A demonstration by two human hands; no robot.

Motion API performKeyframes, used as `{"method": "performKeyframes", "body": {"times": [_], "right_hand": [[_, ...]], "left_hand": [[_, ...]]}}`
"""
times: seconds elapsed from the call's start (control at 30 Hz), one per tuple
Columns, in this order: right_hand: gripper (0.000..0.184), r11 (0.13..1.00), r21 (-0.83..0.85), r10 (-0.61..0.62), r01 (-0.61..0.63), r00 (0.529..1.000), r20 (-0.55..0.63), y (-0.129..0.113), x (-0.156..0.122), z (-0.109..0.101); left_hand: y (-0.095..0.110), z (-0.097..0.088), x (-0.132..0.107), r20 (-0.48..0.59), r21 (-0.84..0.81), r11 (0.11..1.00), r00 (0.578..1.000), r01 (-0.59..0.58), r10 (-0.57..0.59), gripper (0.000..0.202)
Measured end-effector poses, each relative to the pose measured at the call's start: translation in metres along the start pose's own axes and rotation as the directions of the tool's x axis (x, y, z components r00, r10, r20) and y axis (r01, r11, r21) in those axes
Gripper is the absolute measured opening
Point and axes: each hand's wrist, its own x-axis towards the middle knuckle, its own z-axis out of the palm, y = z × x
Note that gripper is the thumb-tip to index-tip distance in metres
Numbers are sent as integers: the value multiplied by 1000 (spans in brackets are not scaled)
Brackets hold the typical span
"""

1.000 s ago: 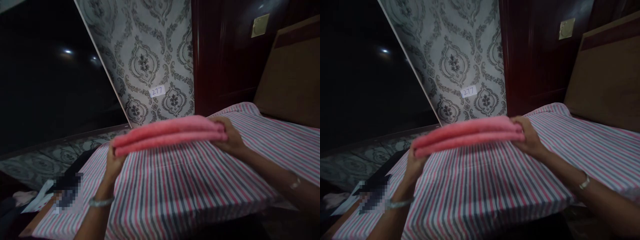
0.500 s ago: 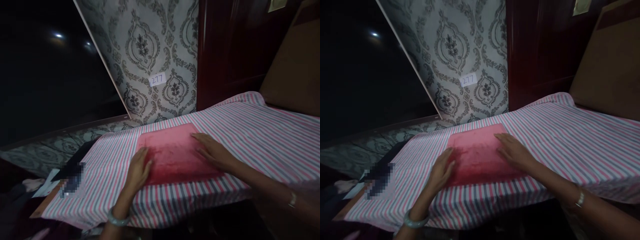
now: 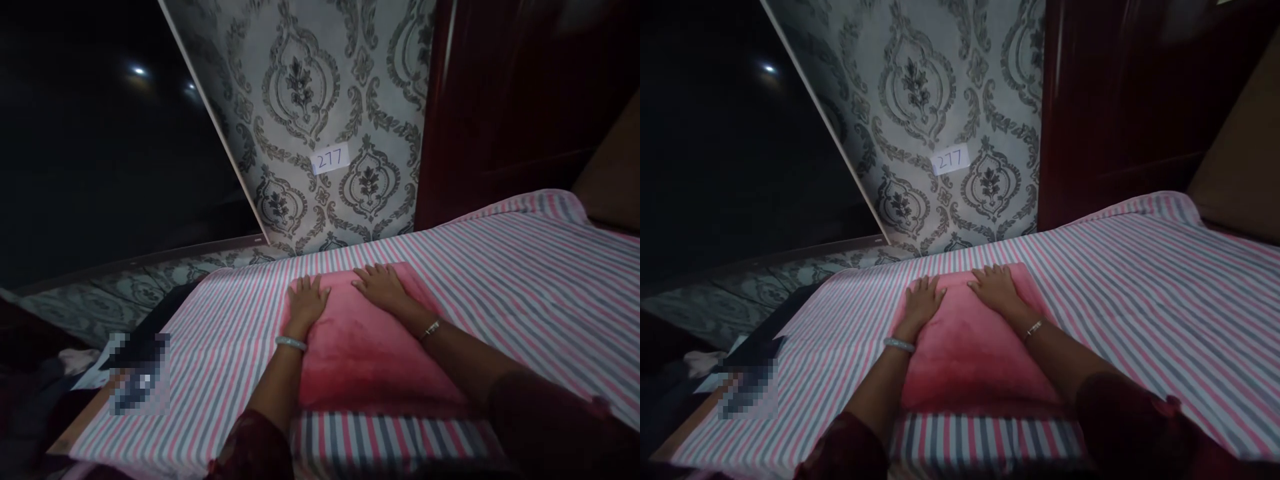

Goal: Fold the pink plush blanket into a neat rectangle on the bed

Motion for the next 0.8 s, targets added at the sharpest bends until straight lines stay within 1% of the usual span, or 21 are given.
{"method": "performKeyframes", "body": {"times": [0.1, 0.17, 0.33, 0.5, 0.7, 0.8], "right_hand": [[53, 1000, 4, -4, 4, 997, -73, 9, -3, 21], [54, 1000, 16, -4, 6, 997, -83, 13, -3, 27], [54, 999, 54, 6, -3, 998, -63, 14, 0, 24], [53, 995, 94, 25, -20, 998, -50, 15, 0, 23], [52, 988, 150, 46, -37, 997, -58, 19, 2, 26], [51, 979, 196, 68, -57, 996, -53, 19, 4, 24]], "left_hand": [[-7, 23, 1, -58, 37, 999, 998, 8, -5, 58], [-10, 30, 0, -81, 53, 999, 997, -2, 6, 59], [-12, 29, 3, -74, 59, 998, 997, -11, 15, 59], [-14, 31, 5, -92, 61, 998, 996, -15, 20, 59], [-18, 33, 8, -43, 37, 999, 999, 20, -19, 59], [-20, 34, 10, -55, 51, 999, 998, 8, -5, 58]]}}
